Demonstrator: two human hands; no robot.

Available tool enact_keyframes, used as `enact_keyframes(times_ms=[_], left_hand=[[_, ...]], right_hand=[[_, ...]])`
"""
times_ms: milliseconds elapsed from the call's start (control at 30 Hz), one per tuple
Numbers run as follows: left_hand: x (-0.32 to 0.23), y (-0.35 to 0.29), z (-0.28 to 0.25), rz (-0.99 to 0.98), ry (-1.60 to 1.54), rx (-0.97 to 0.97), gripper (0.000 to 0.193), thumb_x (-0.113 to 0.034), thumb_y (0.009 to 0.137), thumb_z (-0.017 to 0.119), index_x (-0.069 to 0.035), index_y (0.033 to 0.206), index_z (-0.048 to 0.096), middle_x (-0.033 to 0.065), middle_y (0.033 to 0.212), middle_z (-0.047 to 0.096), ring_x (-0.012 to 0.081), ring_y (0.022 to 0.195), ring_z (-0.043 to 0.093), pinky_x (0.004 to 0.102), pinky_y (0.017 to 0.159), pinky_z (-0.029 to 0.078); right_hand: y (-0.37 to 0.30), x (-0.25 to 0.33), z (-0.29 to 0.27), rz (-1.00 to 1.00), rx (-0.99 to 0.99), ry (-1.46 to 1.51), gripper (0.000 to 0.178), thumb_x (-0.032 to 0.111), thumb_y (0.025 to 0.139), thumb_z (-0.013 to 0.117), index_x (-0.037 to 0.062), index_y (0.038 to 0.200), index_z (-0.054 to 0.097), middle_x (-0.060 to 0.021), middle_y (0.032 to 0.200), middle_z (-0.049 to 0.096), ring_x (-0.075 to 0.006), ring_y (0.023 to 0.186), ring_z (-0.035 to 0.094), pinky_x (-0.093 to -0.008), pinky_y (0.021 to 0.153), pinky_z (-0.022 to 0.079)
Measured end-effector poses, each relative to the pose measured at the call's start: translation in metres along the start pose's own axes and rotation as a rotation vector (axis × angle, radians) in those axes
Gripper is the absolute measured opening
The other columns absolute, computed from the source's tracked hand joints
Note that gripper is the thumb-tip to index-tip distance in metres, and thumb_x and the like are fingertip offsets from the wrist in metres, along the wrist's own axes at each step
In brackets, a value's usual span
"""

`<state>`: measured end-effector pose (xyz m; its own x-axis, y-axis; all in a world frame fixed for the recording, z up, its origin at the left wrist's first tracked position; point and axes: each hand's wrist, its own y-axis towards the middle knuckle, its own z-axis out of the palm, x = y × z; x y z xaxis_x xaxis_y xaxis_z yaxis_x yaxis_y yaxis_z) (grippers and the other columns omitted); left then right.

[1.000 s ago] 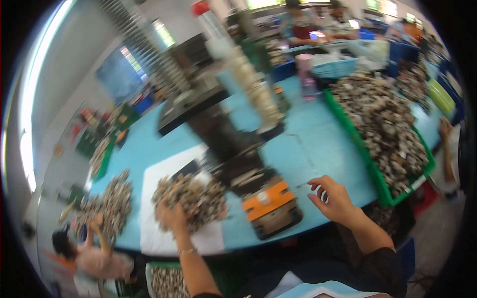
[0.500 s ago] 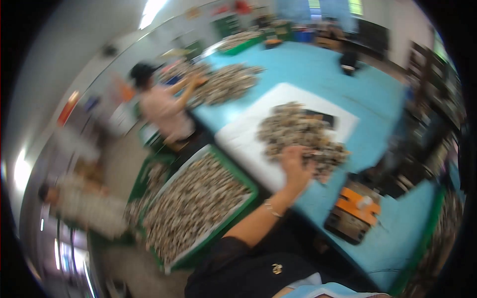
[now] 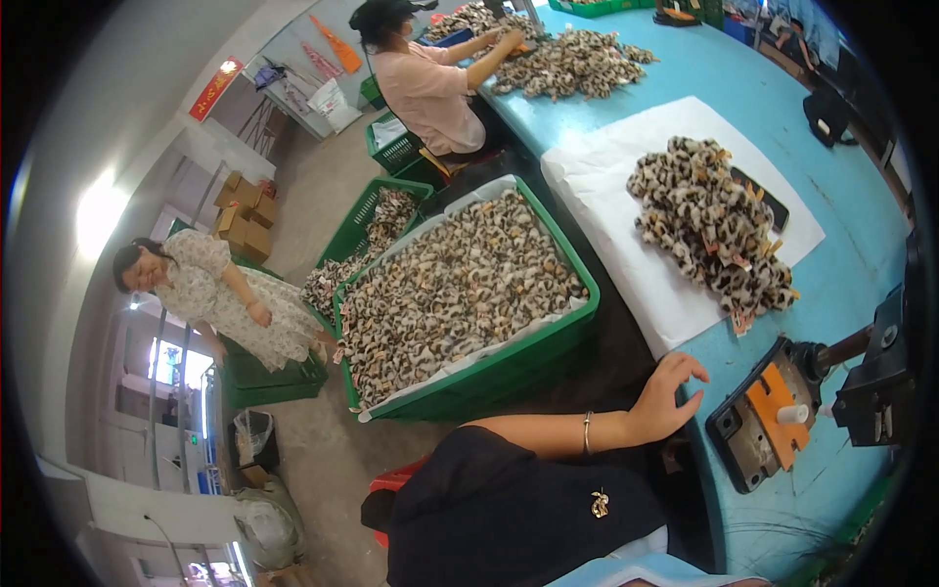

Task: The person positions patterned fabric accessories into a manual press machine and operates it by hand to fasten tags onto them, occasionally handling a green plastic basket with another person.

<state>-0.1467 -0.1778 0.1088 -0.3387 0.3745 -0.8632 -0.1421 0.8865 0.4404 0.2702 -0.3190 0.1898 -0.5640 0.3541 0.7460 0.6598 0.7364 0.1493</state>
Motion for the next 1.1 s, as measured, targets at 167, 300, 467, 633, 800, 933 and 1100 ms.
enact_keyframes(times_ms=[167,300,467,633,800,933,1100], left_hand=[[-0.007,-0.040,0.007,-0.201,-0.287,0.249,0.009,-0.003,0.080,0.060,-0.004,0.088,0.056,0.0036,0.081,0.053,0.0107,0.069,0.050,0.0228,0.062,0.041],[-0.019,-0.047,0.008,-0.599,-0.680,0.409,0.006,-0.008,0.086,0.058,-0.003,0.085,0.055,-0.0017,0.077,0.053,0.0038,0.069,0.047,0.0204,0.064,0.041],[-0.004,-0.063,-0.017,-0.477,-0.817,0.216,0.021,-0.019,0.094,0.050,-0.002,0.083,0.056,-0.0047,0.074,0.054,0.0023,0.071,0.047,0.0202,0.063,0.040],[0.004,-0.085,-0.056,-0.718,-0.611,0.029,0.035,-0.032,0.097,0.042,-0.005,0.086,0.061,-0.0041,0.073,0.055,0.0043,0.067,0.049,0.0197,0.060,0.039],[0.008,-0.102,-0.099,-0.744,-0.490,-0.139,0.035,-0.033,0.097,0.042,-0.006,0.086,0.062,-0.0024,0.075,0.056,0.0063,0.065,0.049,0.0206,0.060,0.040],[0.009,-0.113,-0.156,-0.686,-0.380,-0.320,0.025,-0.026,0.095,0.048,-0.006,0.087,0.062,-0.0012,0.075,0.056,0.0063,0.066,0.050,0.0197,0.061,0.041],[0.025,-0.134,-0.279,-0.461,0.300,-0.752,0.012,-0.015,0.090,0.055,-0.004,0.088,0.060,0.0003,0.077,0.057,0.0081,0.069,0.053,0.0222,0.062,0.043]], right_hand=[[-0.084,0.015,0.102,0.051,0.354,0.479,0.033,0.014,0.088,0.050,-0.0044,0.116,0.049,-0.0177,0.107,0.059,-0.0266,0.102,0.056,-0.0372,0.089,0.044],[-0.112,0.073,0.148,0.046,0.658,0.918,0.037,0.009,0.088,0.049,-0.0060,0.121,0.044,-0.0163,0.113,0.057,-0.0226,0.108,0.054,-0.0346,0.094,0.042],[-0.111,0.121,0.202,-0.205,1.011,0.699,0.021,0.009,0.089,0.050,-0.0026,0.106,0.051,-0.0062,0.099,0.054,-0.0124,0.091,0.049,-0.0238,0.083,0.038],[-0.122,0.145,0.223,-0.289,1.108,0.669,0.015,0.010,0.091,0.049,-0.0007,0.100,0.051,-0.0023,0.093,0.053,-0.0091,0.088,0.046,-0.0210,0.081,0.036],[-0.143,0.164,0.239,-0.149,1.201,0.809,0.015,0.009,0.089,0.046,-0.0003,0.097,0.055,-0.0020,0.089,0.057,-0.0082,0.083,0.050,-0.0210,0.077,0.039],[-0.151,0.172,0.275,-0.068,1.353,0.840,0.011,0.005,0.083,0.044,0.0038,0.084,0.056,0.0020,0.077,0.056,-0.0063,0.070,0.049,-0.0193,0.065,0.038],[-0.161,0.197,0.352,-0.178,1.367,0.718,0.022,0.003,0.075,0.040,0.0007,0.090,0.056,-0.0032,0.079,0.057,-0.0132,0.074,0.053,-0.0249,0.069,0.043]])
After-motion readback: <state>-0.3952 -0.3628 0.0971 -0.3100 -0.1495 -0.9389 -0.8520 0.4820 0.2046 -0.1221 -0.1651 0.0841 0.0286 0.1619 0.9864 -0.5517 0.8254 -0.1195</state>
